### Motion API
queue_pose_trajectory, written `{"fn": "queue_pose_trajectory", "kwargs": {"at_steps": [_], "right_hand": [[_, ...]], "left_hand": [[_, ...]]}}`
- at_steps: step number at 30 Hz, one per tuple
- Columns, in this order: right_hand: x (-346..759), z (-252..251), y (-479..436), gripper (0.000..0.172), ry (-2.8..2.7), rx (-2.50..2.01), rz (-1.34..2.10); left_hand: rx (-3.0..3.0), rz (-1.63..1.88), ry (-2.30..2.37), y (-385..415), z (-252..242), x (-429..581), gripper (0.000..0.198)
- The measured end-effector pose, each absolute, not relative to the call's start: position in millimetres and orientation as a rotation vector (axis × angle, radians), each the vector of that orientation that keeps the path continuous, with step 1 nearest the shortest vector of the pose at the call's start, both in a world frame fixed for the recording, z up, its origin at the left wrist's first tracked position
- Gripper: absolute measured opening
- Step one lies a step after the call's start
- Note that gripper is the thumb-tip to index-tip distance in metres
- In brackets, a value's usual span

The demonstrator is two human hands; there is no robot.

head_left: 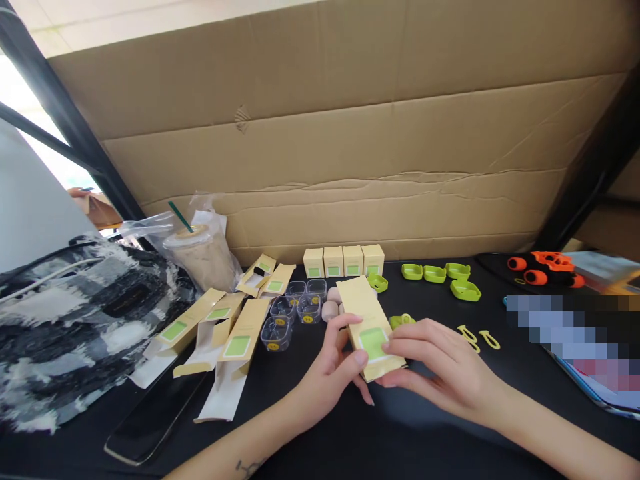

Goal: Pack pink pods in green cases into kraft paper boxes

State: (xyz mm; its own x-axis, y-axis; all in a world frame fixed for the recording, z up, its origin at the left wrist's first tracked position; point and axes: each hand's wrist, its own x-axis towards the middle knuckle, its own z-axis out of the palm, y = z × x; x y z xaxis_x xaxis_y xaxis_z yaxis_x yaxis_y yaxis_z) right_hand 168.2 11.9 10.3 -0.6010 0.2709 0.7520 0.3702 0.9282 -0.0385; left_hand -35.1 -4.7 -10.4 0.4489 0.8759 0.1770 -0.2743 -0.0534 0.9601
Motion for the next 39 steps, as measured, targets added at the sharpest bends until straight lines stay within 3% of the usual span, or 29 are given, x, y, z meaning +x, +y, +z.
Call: {"fn": "queue_pose_trajectory", "kwargs": {"at_steps": [3, 8, 11, 16, 20, 23, 28, 32, 39], "right_hand": [[166.8, 9.9, 11.0, 0.011, -2.248, -0.458, -0.148], [163.2, 6.8, 7.9, 0.007, -2.247, -0.463, -0.163], [164.8, 9.5, 9.2, 0.007, -2.295, -0.428, -0.112], [181.7, 26.7, 21.9, 0.027, -2.237, -0.598, 0.343], [194.9, 33.4, 34.7, 0.047, -2.291, -0.996, 0.399], [197.6, 27.2, 41.7, 0.055, -2.476, -1.166, 0.420], [200.6, 13.3, 49.9, 0.053, -2.503, -1.201, 0.573], [199.0, 15.7, 53.5, 0.059, -2.301, -1.122, 0.649], [167.5, 31.3, 34.7, 0.046, -1.863, -0.760, 0.955]], "left_hand": [[1.315, 1.025, 0.555, -5.4, -12.9, -35.8, 0.041], [1.237, 1.017, 0.577, -7.2, -12.0, -33.9, 0.096], [1.210, 1.055, 0.589, -5.0, -9.5, -34.9, 0.110], [1.374, 1.072, 0.570, 5.5, -9.2, -45.9, 0.090], [1.639, 1.079, 0.618, 7.5, -12.5, -52.3, 0.067], [1.841, 0.980, 0.646, 4.6, -17.8, -50.8, 0.059], [2.038, 0.889, 0.626, 1.3, -25.9, -45.3, 0.065], [2.084, 0.846, 0.717, -1.4, -23.9, -42.5, 0.060], [2.022, 0.787, 0.774, -10.4, -19.4, -35.2, 0.049]]}}
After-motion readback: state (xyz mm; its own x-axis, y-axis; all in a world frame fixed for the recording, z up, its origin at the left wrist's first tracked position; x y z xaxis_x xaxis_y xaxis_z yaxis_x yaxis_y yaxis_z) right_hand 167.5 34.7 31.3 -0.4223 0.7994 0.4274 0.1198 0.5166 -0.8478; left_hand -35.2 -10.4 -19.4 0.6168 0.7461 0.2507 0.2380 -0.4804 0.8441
